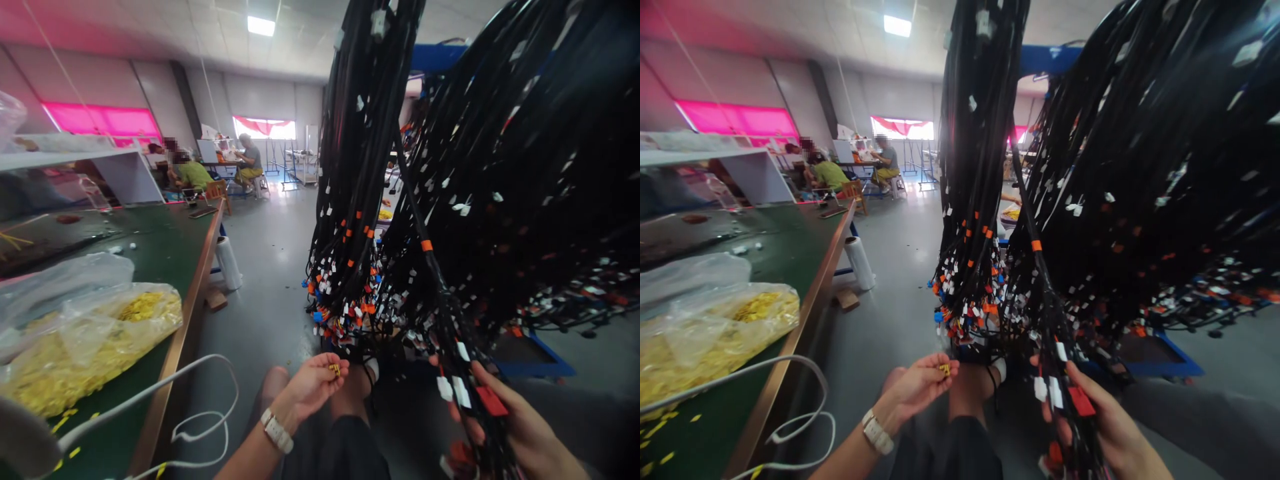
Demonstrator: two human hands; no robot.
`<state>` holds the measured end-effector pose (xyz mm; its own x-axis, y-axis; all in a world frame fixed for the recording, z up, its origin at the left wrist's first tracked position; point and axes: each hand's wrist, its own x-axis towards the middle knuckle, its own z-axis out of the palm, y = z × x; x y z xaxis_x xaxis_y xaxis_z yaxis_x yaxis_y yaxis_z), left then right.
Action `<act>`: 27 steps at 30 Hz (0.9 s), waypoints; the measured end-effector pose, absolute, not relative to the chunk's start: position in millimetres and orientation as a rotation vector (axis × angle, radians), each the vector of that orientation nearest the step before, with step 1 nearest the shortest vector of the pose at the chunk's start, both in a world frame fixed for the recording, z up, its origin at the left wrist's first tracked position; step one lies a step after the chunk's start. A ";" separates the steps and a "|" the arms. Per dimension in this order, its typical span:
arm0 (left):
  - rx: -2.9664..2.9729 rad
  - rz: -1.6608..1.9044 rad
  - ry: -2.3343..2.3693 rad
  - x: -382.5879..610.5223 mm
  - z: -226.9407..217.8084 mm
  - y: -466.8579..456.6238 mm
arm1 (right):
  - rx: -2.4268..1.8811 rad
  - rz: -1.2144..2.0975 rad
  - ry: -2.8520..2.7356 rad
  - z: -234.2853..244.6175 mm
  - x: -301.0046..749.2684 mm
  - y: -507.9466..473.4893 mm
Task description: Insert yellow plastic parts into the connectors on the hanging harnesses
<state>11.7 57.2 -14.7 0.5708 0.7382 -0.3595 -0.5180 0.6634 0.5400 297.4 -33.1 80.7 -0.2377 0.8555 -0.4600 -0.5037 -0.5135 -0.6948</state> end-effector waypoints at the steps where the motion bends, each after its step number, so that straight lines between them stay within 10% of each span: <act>1: 0.427 0.736 0.578 13.4 -11.9 53.5 | -1.009 1.894 -0.487 81.4 287.9 -34.9; 11: 0.800 0.726 0.599 6.5 25.1 44.2 | -0.672 1.824 -0.312 47.3 167.5 6.4; 27: 0.821 0.607 0.772 30.4 -47.5 33.8 | -1.312 1.347 -1.072 5.6 195.7 -12.9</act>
